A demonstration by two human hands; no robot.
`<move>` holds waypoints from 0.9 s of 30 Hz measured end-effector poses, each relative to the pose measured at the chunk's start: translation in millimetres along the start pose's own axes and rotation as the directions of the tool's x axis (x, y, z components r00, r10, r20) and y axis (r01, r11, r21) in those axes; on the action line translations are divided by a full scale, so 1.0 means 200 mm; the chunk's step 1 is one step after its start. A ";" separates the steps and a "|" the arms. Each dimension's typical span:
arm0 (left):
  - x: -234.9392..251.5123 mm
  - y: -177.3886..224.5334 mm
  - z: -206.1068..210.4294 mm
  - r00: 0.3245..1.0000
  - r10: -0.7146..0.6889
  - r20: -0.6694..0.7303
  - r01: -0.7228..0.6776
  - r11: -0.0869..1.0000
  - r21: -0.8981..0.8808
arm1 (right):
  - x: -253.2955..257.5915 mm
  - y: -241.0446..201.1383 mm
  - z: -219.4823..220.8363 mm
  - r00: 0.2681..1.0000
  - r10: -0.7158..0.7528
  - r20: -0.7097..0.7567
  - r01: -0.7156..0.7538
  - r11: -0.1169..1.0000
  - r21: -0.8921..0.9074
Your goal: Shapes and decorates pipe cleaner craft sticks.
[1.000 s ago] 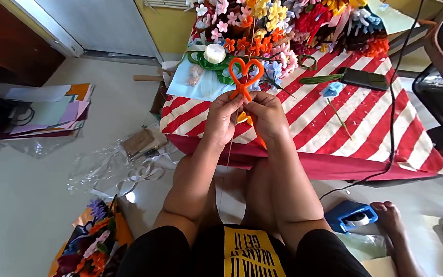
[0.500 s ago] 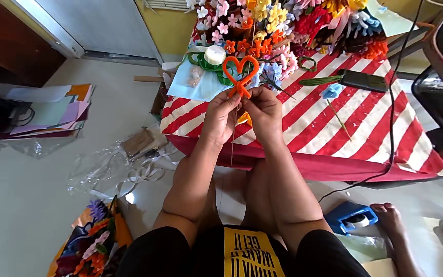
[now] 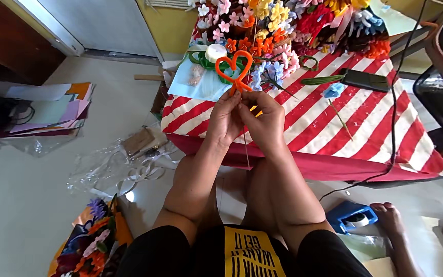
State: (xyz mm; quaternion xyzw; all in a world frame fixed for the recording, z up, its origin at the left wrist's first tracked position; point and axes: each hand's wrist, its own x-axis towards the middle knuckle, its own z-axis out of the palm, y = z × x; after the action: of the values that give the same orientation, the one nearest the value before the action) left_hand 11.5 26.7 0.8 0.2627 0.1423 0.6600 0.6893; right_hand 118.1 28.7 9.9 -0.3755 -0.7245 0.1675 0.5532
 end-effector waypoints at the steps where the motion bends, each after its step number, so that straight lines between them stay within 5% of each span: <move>1: 0.00 -0.01 0.00 1.000 0.015 -0.003 -0.015 1.000 0.016 | 0.00 -0.01 0.00 1.000 0.008 0.008 -0.008 1.000 -0.011; 10: -0.02 -0.07 0.03 0.978 0.186 0.098 -0.206 0.937 0.282 | -0.04 0.02 -0.06 0.997 0.069 -0.044 -0.055 0.963 0.263; 18: 0.01 -0.05 -0.01 0.920 0.073 0.385 -0.177 0.954 0.240 | -0.08 0.04 -0.19 0.995 0.052 -0.083 -0.021 0.943 0.333; 27: 0.05 -0.09 -0.01 0.895 -0.047 0.443 -0.118 0.934 0.338 | -0.13 0.11 -0.39 0.997 0.071 0.015 -0.072 0.936 0.345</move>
State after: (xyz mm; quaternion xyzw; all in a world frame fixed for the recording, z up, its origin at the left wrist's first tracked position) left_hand 26.5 37.0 -8.1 0.5291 0.0935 0.5587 0.6318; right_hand 200.1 11.5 4.0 -0.2985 -0.6706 0.3122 0.6031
